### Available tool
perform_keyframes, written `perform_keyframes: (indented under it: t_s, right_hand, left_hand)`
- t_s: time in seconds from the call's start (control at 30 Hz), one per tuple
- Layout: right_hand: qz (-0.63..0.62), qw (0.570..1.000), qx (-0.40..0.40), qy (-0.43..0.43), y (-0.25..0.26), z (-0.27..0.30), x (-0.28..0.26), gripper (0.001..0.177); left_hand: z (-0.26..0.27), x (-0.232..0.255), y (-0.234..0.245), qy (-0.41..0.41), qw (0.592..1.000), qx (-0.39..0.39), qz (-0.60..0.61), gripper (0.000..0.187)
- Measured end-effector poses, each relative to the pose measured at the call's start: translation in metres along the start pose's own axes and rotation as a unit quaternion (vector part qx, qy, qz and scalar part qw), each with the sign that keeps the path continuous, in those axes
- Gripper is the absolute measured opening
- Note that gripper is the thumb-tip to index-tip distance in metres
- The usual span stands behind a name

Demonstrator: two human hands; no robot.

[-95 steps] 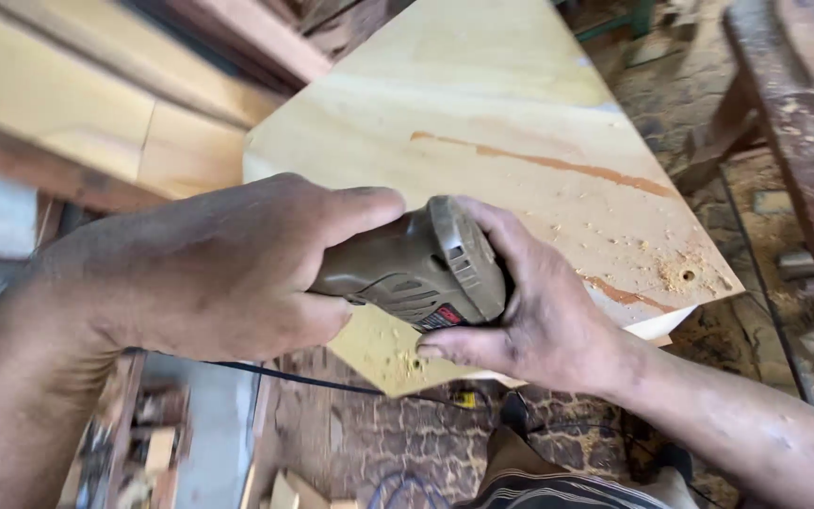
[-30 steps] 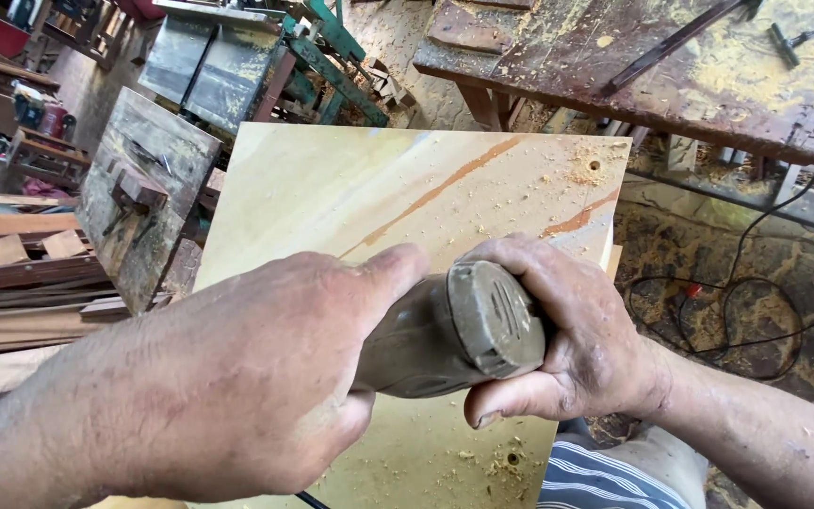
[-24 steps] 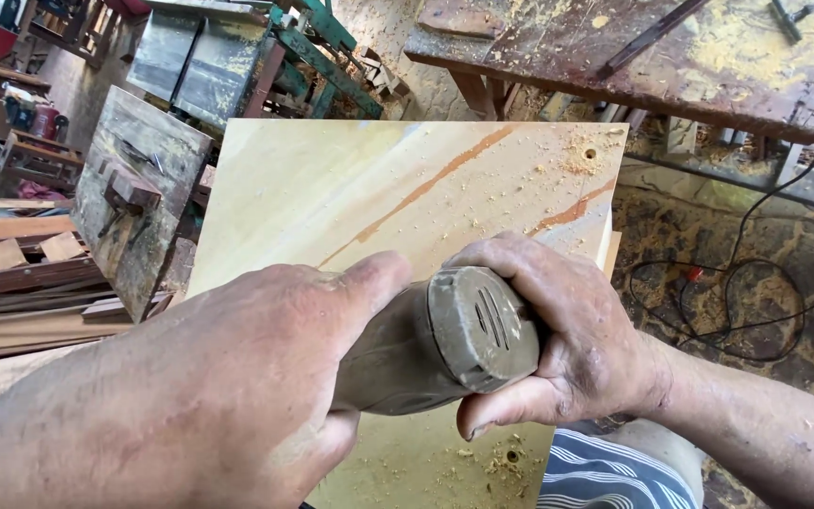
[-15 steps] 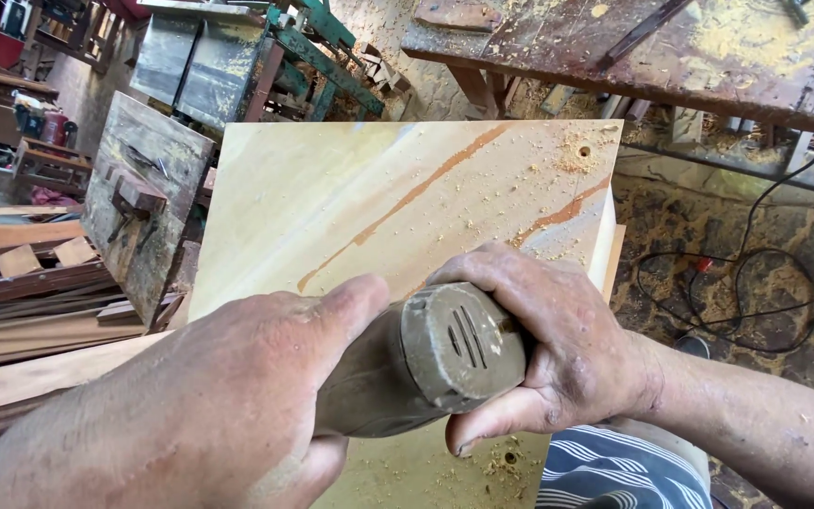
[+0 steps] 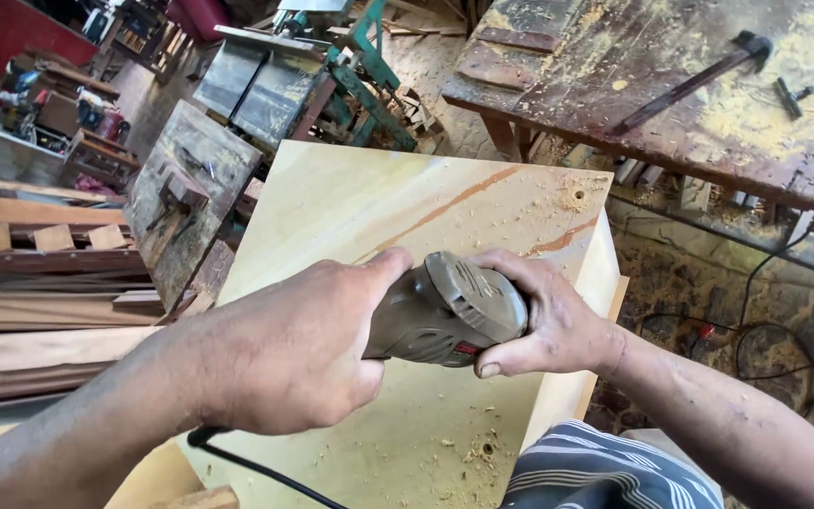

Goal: The person changes drill bits on a corded drill and then drills holes into a light-colored wooden panel. The person uses both hands to operate the drill and stabilize the wood during the task.

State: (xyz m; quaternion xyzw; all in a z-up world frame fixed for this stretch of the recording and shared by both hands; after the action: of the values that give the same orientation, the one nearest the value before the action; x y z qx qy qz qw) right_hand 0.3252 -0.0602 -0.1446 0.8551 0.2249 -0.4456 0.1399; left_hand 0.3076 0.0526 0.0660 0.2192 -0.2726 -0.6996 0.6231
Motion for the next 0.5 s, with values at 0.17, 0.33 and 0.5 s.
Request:
perform_keyframes:
  t_s: [0.17, 0.33, 0.5]
  right_hand:
    - [0.016, 0.998, 0.024, -0.06, -0.001, -0.002, 0.0, 0.084]
    - [0.02, 0.997, 0.041, -0.057, -0.004, -0.004, -0.007, 0.082]
    - [0.035, 0.998, 0.05, -0.032, 0.003, -0.017, -0.042, 0.088]
  left_hand:
    - [0.008, 0.0, 0.0, -0.025, 0.999, 0.018, 0.006, 0.067]
    - [0.01, -0.011, 0.002, -0.04, 0.999, 0.01, -0.005, 0.072]
    - [0.026, -0.027, 0.013, -0.057, 0.994, 0.035, -0.086, 0.095]
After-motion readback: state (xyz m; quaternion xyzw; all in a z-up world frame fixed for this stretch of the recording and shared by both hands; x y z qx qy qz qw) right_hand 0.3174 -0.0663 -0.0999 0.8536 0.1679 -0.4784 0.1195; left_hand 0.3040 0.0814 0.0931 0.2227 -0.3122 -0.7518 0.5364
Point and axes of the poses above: each hand's wrist, its own z-axis away from the middle knuckle, its own y-axis out of the back of the hand, x = y × z, the point moved 5 cm from there along -z, towards the middle knuckle, and after that the axes turned 4 degrees about z, right-handed, at the moved point
